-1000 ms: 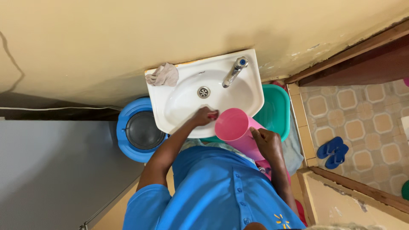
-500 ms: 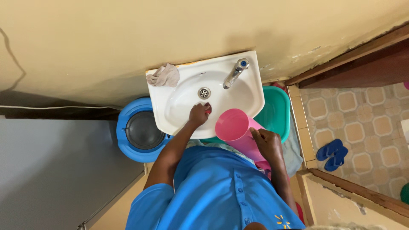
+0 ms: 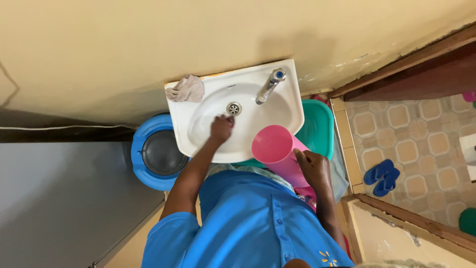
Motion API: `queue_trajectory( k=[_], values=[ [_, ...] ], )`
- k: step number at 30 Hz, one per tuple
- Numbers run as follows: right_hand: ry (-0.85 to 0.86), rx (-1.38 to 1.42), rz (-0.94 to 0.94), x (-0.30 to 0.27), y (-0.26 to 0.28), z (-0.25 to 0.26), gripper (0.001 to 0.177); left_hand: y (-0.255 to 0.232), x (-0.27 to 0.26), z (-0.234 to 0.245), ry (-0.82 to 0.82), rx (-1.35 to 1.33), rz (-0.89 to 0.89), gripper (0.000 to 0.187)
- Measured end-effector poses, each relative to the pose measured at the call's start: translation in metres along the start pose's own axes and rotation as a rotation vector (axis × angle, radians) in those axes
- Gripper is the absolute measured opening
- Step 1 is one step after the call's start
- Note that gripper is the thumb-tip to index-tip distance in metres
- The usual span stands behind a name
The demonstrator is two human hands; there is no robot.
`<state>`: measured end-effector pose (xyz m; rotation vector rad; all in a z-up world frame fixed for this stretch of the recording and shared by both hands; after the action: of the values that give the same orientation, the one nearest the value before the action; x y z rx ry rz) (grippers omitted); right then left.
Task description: The person cleans a sink by hand, using a small cloth to scrub the basin and rinsing it with water from a pink pitcher.
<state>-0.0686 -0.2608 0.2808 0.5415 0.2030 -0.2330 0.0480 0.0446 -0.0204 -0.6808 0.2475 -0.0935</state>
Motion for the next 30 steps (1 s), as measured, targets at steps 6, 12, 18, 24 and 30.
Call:
queue_trajectory(
  k=[6, 12, 18, 24, 30],
  values=[
    [-0.016, 0.018, -0.026, -0.002, 0.0, 0.005, 0.047, -0.028, 0.014, -0.022, -0.082, -0.092, 0.037, 0.013],
    [-0.037, 0.026, -0.046, -0.004, 0.0, 0.012, 0.045, -0.093, 0.014, -0.073, 0.186, -0.188, -0.222, 0.017],
    [-0.041, 0.042, -0.073, -0.005, -0.007, 0.016, 0.045, -0.045, 0.027, -0.036, 0.057, -0.109, -0.022, 0.016],
    [-0.07, 0.031, -0.062, -0.007, -0.011, 0.015, 0.046, -0.093, 0.051, -0.064, 0.021, -0.224, -0.051, 0.021],
    [-0.084, 0.053, -0.044, -0.007, -0.008, 0.019, 0.045, -0.103, 0.043, -0.07, 0.069, -0.323, -0.165, 0.022]
  ],
)
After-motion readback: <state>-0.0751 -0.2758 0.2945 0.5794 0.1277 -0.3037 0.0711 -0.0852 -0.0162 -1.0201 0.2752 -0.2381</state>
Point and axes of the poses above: each hand's wrist, its own x-axis towards the middle knuckle, its own z-axis out of the back of the hand, y = z × x, the point moved 5 cm from there along x, towards the middle knuckle, and after that the axes turned 14 degrees about -x, right-handed, at the moved point
